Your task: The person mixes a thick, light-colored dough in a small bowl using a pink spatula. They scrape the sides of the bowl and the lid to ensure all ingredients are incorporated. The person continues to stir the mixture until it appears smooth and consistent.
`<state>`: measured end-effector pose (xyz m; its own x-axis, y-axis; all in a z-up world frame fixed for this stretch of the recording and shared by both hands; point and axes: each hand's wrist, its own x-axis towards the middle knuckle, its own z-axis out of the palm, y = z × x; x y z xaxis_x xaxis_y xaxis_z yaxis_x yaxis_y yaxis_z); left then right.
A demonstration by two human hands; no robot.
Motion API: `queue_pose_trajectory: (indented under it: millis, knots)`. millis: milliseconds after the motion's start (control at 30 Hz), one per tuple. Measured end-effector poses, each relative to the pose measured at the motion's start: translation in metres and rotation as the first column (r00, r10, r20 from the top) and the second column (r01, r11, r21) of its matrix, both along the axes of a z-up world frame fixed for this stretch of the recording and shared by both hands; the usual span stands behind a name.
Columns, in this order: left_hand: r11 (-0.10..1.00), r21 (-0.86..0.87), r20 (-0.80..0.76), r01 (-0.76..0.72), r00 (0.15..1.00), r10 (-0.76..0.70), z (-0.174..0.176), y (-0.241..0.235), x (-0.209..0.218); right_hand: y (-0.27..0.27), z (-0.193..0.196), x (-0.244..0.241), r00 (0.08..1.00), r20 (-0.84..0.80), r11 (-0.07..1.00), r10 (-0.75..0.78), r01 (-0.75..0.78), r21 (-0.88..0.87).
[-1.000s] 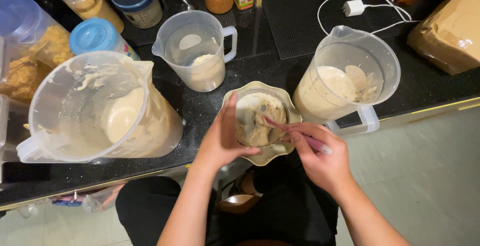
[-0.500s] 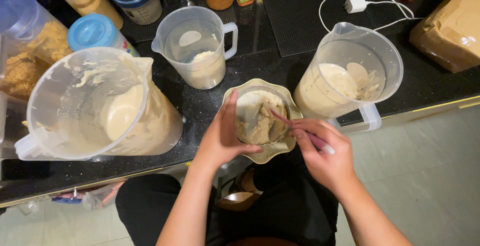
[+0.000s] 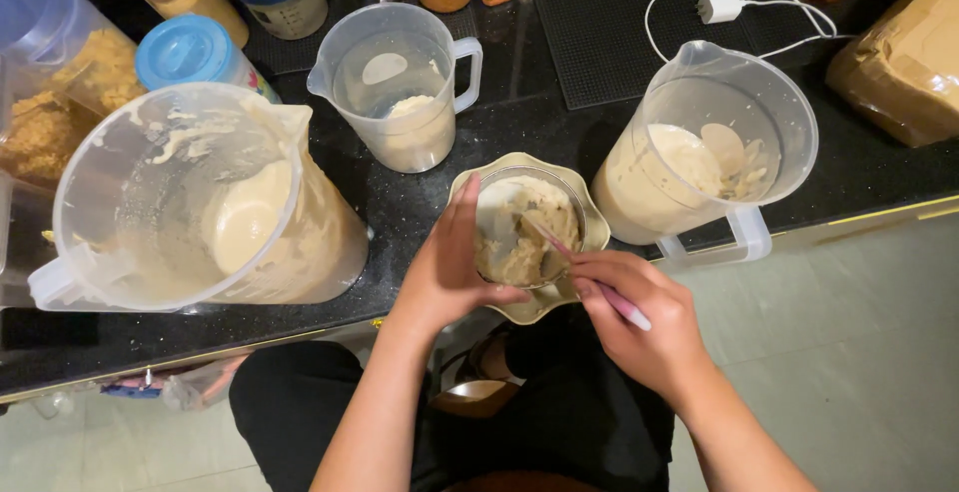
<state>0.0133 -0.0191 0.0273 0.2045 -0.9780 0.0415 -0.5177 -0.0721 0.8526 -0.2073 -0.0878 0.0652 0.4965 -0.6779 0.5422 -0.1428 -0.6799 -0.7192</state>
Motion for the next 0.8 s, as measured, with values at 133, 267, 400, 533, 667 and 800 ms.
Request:
queue_pose_trajectory:
  millis: [133,267,400,533,667,800]
  knots:
    - [1.0,0.014,0.008,-0.005,1.0,0.004,-0.003,0.0,0.001,-0.002,-0.002,-0.001,1.0,0.015,1.0,-0.015,0.016,-0.019]
    - [1.0,0.015,0.018,0.001,1.0,-0.001,-0.002,0.001,0.001,-0.004,-0.003,-0.001,0.999,0.002,0.997,-0.048,0.048,-0.052]
    - [1.0,0.022,0.034,0.008,0.999,-0.008,-0.002,0.001,0.001,-0.006,-0.002,0.002,0.998,0.013,0.993,-0.06,0.061,-0.097]
    - [1.0,0.026,0.026,0.009,1.0,-0.009,-0.002,0.001,0.001,-0.01,-0.008,0.002,0.998,0.007,0.99,-0.064,0.065,-0.121]
    - [1.0,0.027,0.038,0.013,0.999,-0.014,-0.005,0.0,0.002,-0.011,-0.013,0.003,0.998,-0.069,0.995,-0.014,0.007,-0.096]
    - [1.0,0.022,0.044,0.02,0.999,-0.021,-0.005,0.0,0.002,0.006,0.004,0.012,0.989,-0.054,0.99,0.137,-0.138,-0.01]
